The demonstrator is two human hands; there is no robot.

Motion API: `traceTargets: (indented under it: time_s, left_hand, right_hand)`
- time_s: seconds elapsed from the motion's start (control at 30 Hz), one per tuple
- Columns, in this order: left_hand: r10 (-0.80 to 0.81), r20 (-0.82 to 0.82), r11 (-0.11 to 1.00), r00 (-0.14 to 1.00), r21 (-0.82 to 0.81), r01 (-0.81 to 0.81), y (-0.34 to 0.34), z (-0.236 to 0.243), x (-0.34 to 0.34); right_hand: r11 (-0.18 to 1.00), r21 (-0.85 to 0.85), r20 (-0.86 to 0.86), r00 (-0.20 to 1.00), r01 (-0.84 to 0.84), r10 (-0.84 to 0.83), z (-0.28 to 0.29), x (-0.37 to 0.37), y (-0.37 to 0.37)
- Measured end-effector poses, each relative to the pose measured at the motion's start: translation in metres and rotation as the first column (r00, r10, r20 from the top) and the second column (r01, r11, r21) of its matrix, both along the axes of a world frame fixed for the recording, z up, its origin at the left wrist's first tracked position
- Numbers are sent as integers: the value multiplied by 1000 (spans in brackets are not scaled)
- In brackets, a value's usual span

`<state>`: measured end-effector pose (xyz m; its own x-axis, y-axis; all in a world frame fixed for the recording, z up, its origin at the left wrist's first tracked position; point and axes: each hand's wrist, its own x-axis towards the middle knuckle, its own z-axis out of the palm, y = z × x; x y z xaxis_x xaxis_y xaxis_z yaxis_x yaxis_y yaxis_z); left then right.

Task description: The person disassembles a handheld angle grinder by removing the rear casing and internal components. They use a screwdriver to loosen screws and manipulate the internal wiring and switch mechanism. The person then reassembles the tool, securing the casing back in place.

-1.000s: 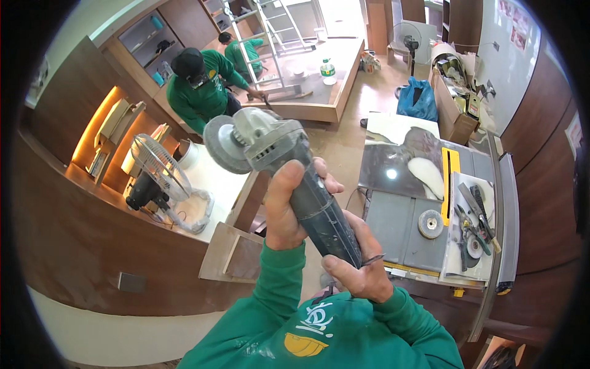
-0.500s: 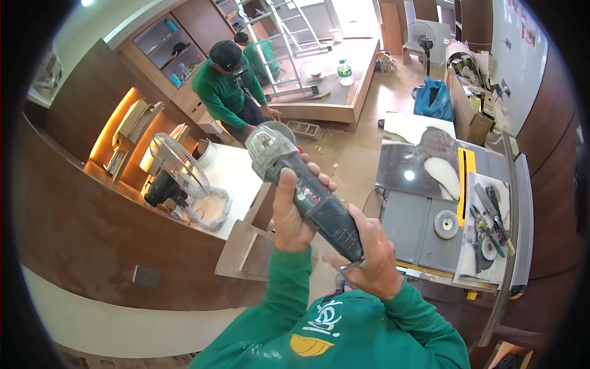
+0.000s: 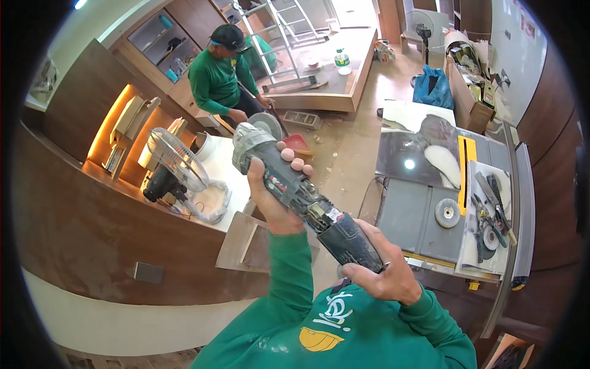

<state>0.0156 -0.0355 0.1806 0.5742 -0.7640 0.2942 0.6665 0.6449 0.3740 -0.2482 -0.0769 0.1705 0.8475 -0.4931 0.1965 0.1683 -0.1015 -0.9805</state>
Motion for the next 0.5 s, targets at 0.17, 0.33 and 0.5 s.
traceTargets:
  time_s: [0.17,0.33,0.5]
  left_hand:
    - [-88,-94,991,992,-111,78,6,-6,-3]
    - [127,39,930,991,342,-132,8,13,-11]
    - [114,116,913,987,379,-150,2,8,-19]
  right_hand:
    - [993,-120,-54,998,-14,7,4,-3,8]
    - [872,443,-81,959,-209,271,-16,-9,-11]
    - [723,649,14,955,-235,298,-66,-4,-36]
